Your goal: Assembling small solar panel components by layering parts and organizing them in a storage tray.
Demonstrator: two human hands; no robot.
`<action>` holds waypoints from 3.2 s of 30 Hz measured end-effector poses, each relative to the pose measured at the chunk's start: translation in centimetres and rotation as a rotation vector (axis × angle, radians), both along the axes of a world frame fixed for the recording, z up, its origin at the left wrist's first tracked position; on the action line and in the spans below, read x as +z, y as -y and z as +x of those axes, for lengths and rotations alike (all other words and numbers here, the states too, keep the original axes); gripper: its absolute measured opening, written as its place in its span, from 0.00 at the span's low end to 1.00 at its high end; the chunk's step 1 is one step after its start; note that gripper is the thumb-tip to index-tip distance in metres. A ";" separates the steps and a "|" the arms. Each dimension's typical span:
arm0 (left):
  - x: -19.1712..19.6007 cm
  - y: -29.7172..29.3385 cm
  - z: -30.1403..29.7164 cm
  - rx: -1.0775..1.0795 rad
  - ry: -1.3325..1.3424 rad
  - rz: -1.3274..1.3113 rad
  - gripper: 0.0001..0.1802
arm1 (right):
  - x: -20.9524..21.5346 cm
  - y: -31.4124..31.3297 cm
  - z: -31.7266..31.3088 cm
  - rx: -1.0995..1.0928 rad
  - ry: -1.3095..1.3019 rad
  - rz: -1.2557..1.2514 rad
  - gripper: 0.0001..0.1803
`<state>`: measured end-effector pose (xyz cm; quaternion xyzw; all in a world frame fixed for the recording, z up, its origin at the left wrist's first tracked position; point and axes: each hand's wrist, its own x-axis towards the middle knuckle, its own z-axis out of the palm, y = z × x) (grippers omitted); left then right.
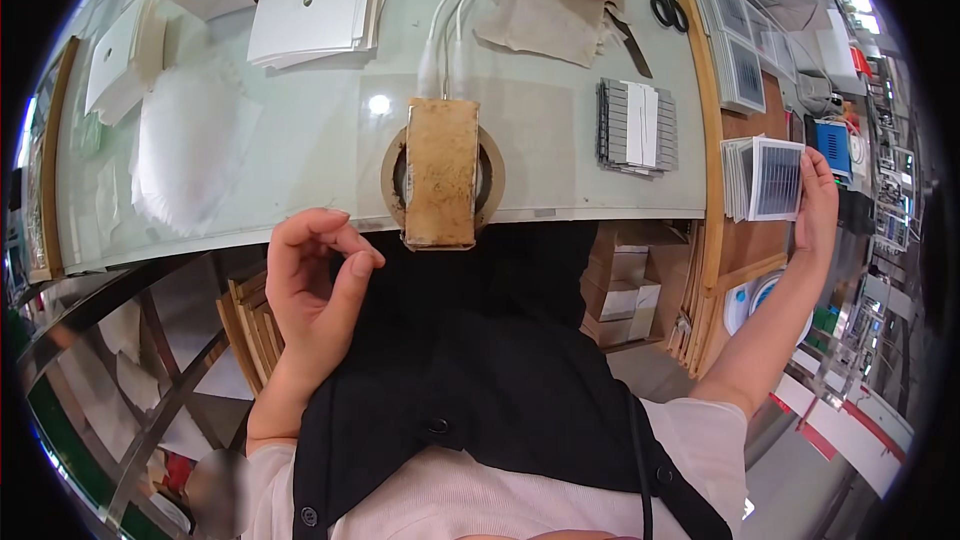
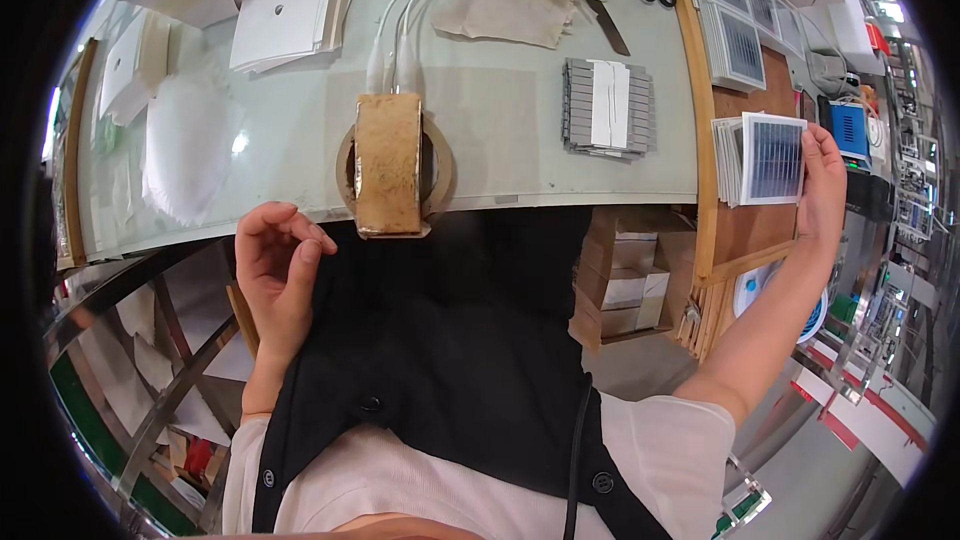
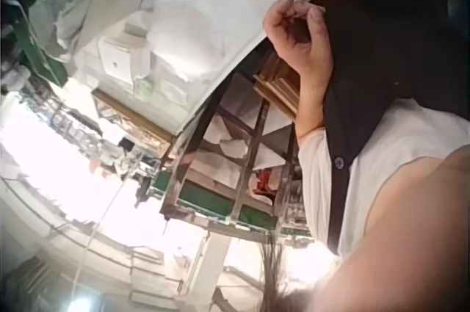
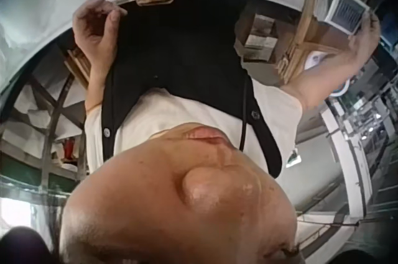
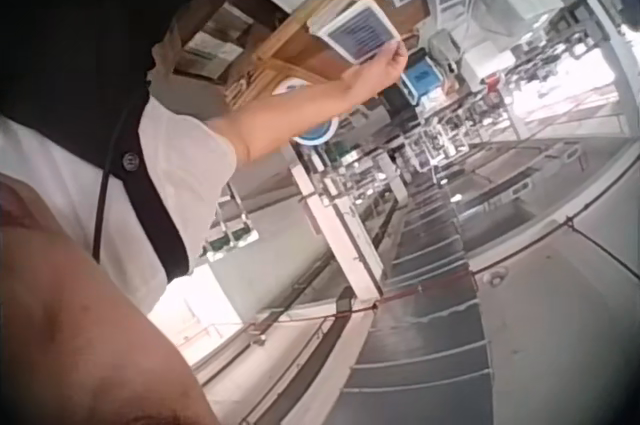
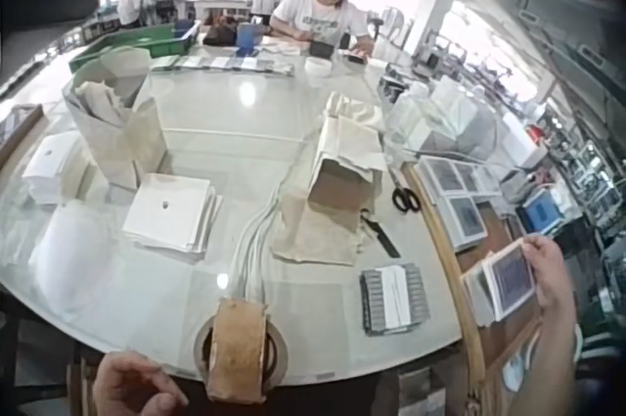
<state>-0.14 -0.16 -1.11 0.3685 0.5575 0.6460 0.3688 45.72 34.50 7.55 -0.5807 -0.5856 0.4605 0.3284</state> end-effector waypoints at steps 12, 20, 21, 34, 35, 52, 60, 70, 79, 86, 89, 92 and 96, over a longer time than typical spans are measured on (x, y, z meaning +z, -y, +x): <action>-0.1 -0.5 0.5 0.006 0.064 -0.023 0.17 | -2.1 1.0 -11.3 0.083 0.710 0.697 0.15; 0.2 0.2 0.0 -0.007 -0.002 -0.062 0.15 | -8.0 -4.7 -27.0 0.369 0.450 0.975 0.21; 0.0 0.4 -0.1 0.012 0.033 -0.051 0.13 | -8.5 -6.7 -27.5 0.320 0.537 1.031 0.22; -0.8 0.3 -1.9 0.025 -0.259 -0.090 0.12 | -8.9 -15.4 -27.4 0.365 0.252 1.065 0.13; -0.9 0.0 -2.3 0.059 -0.271 -0.111 0.12 | -8.5 -14.7 -27.7 0.330 0.268 1.065 0.13; -2.4 -3.4 -9.4 0.484 -1.260 -0.348 0.07 | 0.4 3.5 -23.8 0.185 0.253 0.824 0.12; 0.9 -2.2 -6.6 0.526 -0.388 0.004 0.10 | -6.2 15.5 -29.8 0.493 -0.288 -0.365 0.05; 3.0 0.5 -4.0 0.245 0.234 0.177 0.10 | -7.2 16.2 -29.9 0.508 0.013 0.065 0.11; 4.6 -1.6 -1.4 -0.248 -0.339 0.778 0.13 | -2.8 22.0 -30.8 0.919 -0.649 -0.683 0.39; 5.1 -0.2 -2.9 -0.275 -0.607 0.495 0.14 | -1.8 17.2 -28.7 0.808 -0.522 -0.863 0.16; 2.5 -1.4 -2.4 -0.158 -0.828 0.453 0.12 | -2.5 16.9 -29.9 0.723 -0.216 -0.200 0.13; -0.8 -2.3 -1.9 -0.059 -0.885 0.396 0.14 | -4.4 15.8 -30.5 0.717 0.032 0.248 0.12; -2.1 -2.6 -1.5 0.049 -0.865 0.338 0.14 | -5.9 15.5 -31.0 0.729 0.120 0.256 0.14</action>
